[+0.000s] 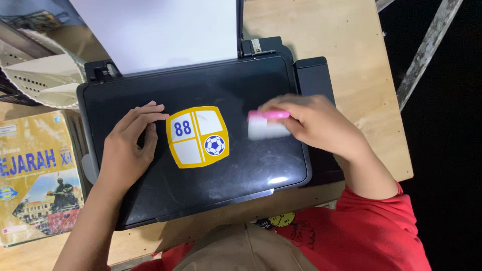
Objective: The person uses a small pink brush to wipe dust from the top, side, and front of a black printer. They then open the scanner lid and brush the glass surface. The person does not load paper, replace a cartridge, or clear a jam.
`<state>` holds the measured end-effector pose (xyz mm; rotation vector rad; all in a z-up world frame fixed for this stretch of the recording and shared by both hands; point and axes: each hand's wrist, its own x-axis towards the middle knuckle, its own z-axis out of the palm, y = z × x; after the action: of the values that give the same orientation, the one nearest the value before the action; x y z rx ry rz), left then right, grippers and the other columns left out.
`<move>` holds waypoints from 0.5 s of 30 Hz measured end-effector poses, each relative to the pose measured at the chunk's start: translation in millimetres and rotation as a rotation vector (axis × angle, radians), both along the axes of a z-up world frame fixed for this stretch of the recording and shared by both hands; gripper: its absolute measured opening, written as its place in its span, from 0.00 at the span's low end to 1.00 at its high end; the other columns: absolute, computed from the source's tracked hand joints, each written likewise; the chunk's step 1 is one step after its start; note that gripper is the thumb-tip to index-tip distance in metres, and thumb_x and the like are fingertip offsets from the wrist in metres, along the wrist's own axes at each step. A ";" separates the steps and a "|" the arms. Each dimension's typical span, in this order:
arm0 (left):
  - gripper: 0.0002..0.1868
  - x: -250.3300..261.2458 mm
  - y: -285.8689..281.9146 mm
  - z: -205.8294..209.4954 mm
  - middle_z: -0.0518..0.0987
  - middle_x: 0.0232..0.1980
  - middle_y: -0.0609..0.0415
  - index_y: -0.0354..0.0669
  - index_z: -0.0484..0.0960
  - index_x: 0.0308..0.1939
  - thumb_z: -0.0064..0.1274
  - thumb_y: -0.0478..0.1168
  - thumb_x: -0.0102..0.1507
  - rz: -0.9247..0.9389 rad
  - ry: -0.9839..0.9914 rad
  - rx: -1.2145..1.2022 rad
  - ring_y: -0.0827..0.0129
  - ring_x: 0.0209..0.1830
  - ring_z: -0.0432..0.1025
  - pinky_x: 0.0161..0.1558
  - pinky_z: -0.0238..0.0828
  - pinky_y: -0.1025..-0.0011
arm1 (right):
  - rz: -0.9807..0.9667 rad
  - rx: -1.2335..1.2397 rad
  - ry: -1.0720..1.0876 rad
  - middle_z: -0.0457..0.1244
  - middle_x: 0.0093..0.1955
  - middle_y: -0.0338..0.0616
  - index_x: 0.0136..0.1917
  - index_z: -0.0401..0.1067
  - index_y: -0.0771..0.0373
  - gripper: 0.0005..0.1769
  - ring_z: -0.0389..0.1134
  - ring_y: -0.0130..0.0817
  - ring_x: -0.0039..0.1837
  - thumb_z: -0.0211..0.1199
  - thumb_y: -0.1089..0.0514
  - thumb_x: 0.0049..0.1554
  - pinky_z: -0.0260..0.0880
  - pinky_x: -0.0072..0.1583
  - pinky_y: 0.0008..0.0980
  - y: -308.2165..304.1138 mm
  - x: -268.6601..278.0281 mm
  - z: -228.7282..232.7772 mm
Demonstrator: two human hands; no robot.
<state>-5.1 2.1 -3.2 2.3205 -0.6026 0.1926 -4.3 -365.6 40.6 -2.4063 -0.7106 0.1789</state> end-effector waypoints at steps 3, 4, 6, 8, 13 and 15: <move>0.13 -0.5 -0.3 0.5 0.81 0.59 0.47 0.36 0.82 0.51 0.50 0.22 0.65 0.010 0.009 -0.023 0.54 0.66 0.75 0.65 0.72 0.62 | -0.045 0.064 -0.383 0.70 0.62 0.43 0.61 0.73 0.59 0.15 0.75 0.42 0.59 0.64 0.68 0.61 0.76 0.57 0.35 6.9 -0.7 5.4; 0.13 -0.5 -0.3 0.7 0.81 0.59 0.47 0.36 0.82 0.51 0.50 0.23 0.65 0.011 0.006 -0.012 0.54 0.66 0.75 0.65 0.72 0.62 | 0.017 0.184 -0.238 0.70 0.62 0.42 0.60 0.73 0.58 0.14 0.76 0.39 0.58 0.62 0.68 0.62 0.78 0.58 0.34 8.4 -1.8 7.6; 0.13 -0.2 -0.7 0.7 0.81 0.59 0.47 0.36 0.82 0.50 0.51 0.23 0.64 0.018 -0.001 0.009 0.54 0.65 0.75 0.66 0.72 0.61 | 0.148 0.420 0.053 0.70 0.61 0.39 0.58 0.73 0.57 0.13 0.77 0.34 0.56 0.60 0.70 0.62 0.81 0.59 0.32 9.7 -0.8 12.3; 0.12 -0.8 0.3 -0.5 0.81 0.58 0.47 0.36 0.82 0.50 0.51 0.23 0.65 0.020 0.003 -0.010 0.54 0.66 0.75 0.67 0.72 0.61 | 0.120 0.299 0.052 0.71 0.59 0.40 0.57 0.74 0.59 0.15 0.77 0.34 0.54 0.61 0.71 0.58 0.81 0.57 0.32 10.1 0.1 13.4; 0.12 1.2 -0.7 0.0 0.81 0.58 0.47 0.36 0.82 0.51 0.51 0.23 0.66 0.016 0.005 -0.021 0.54 0.66 0.75 0.65 0.73 0.62 | -0.073 0.079 -0.052 0.72 0.58 0.43 0.56 0.74 0.61 0.14 0.76 0.39 0.53 0.62 0.71 0.57 0.76 0.50 0.34 6.9 7.6 2.7; 0.12 0.6 -0.4 0.4 0.81 0.58 0.47 0.37 0.82 0.51 0.51 0.24 0.66 0.014 -0.008 -0.019 0.55 0.65 0.75 0.66 0.73 0.61 | -0.069 0.111 -0.165 0.71 0.60 0.45 0.58 0.73 0.61 0.17 0.75 0.43 0.58 0.61 0.73 0.56 0.76 0.57 0.35 5.2 8.2 -1.8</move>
<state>-4.5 1.6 -2.8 2.3071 -0.5864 0.2127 3.9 -360.4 38.8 -2.3531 -0.6908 -0.0861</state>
